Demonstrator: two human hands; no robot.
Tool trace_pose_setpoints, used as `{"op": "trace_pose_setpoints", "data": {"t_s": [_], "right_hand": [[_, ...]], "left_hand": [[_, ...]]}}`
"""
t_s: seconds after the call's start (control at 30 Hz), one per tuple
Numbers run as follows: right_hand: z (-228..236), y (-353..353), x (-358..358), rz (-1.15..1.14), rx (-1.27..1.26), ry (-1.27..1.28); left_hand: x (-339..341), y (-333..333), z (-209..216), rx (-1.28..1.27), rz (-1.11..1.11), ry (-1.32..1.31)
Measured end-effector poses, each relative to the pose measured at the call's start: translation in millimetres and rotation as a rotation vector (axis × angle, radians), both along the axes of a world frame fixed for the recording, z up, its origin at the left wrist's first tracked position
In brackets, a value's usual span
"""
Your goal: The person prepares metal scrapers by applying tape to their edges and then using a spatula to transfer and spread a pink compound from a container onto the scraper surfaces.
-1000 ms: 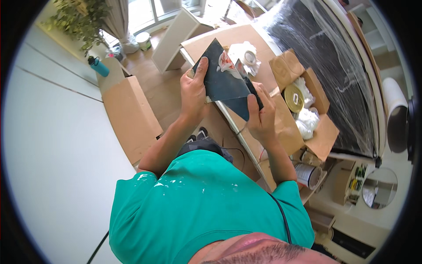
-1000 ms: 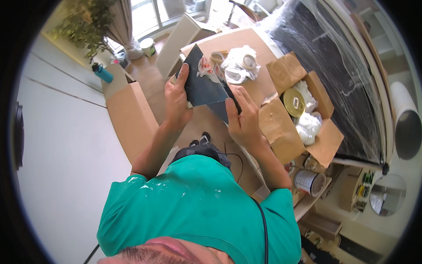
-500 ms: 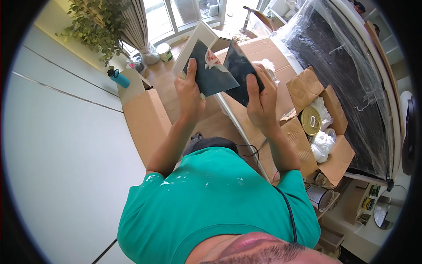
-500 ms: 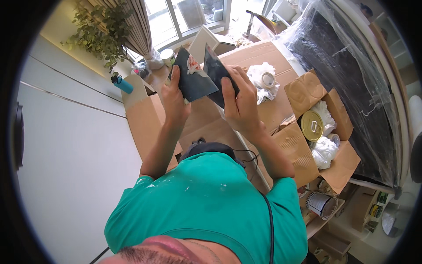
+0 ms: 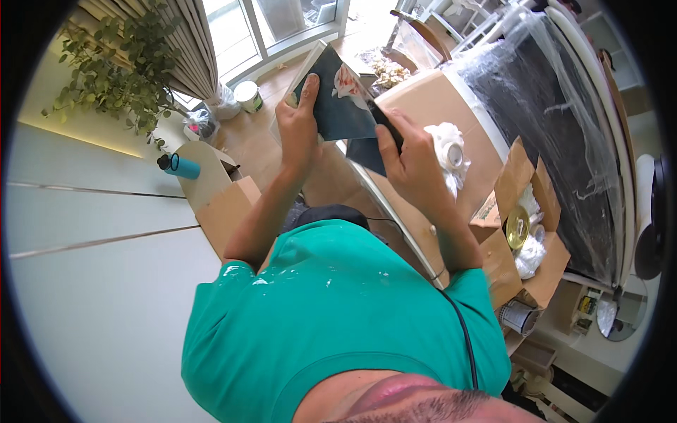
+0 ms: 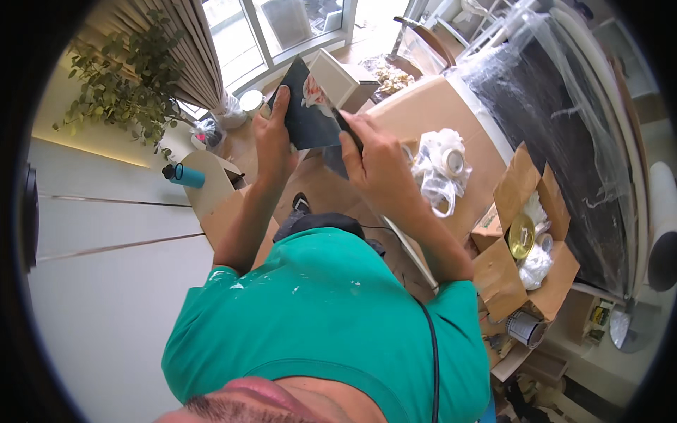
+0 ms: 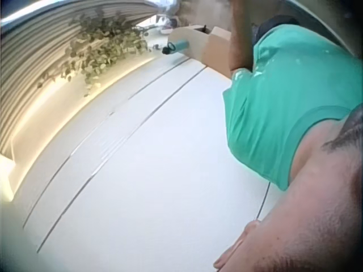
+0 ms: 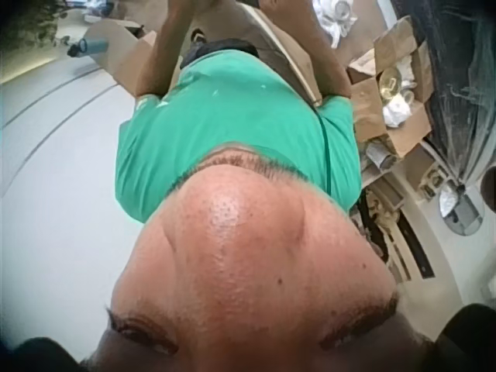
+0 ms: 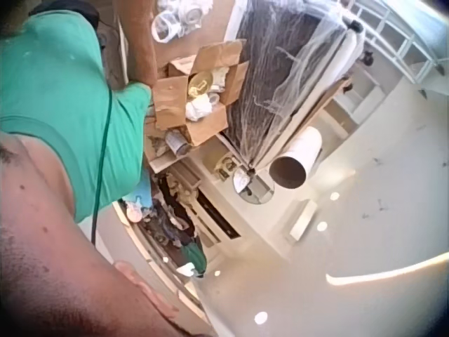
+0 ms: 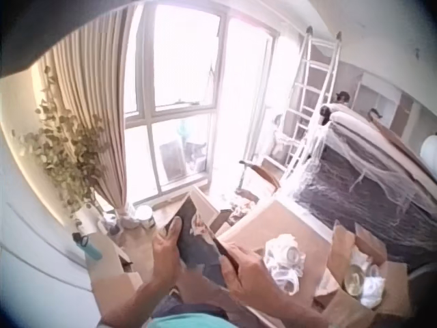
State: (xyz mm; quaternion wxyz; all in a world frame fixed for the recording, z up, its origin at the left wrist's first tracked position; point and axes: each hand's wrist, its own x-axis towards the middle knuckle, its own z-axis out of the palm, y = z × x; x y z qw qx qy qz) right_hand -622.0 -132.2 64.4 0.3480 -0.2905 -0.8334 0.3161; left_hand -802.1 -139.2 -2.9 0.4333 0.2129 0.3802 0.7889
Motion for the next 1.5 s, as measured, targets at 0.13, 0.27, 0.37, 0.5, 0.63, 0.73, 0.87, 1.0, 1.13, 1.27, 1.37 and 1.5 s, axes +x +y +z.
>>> {"op": "trace_pose_setpoints", "data": {"t_s": [0.13,0.27,0.37,0.5,0.63,0.73,0.87,1.0,1.13,1.27,1.37,1.5], "right_hand": [[-7,36,-66,-0.003,-0.081,-0.029],[-15,94,-88,-0.007,-0.445,-0.027],[-40,126,-106,-0.033,-1.076,0.449],[-98,153,-154,0.631,-1.751,0.861],[-92,199,-231,0.198,-1.764,1.039],[-121,277,-264,-0.01,-1.522,0.942],[-127,304,-249,0.026,-1.204,1.4],[-73,281,-267,-0.396,-0.954,1.29],[-87,295,-304,-0.457,-0.749,1.259],[-96,317,-338,-0.625,-0.424,1.257],[-91,322,-359,-0.797,-0.389,1.221],[-71,307,-397,-1.045,-0.417,1.306]], "left_hand": [[-78,32,0,-0.024,-0.077,0.035],[-135,60,-4,-0.013,-0.108,-0.004],[-172,89,-6,-0.066,-0.114,-0.155],[-189,136,-17,0.014,-0.212,-0.252],[-183,162,-2,-0.038,-0.211,-0.14],[-203,184,6,-0.09,-0.183,-0.098],[-251,215,21,-0.071,0.166,-0.142],[-272,255,19,0.028,0.311,0.148],[-270,290,21,0.063,0.2,0.334],[-282,323,10,0.063,0.016,0.557],[-311,340,0,0.089,-0.215,0.621],[-353,360,-9,0.179,-0.525,0.825]]}}
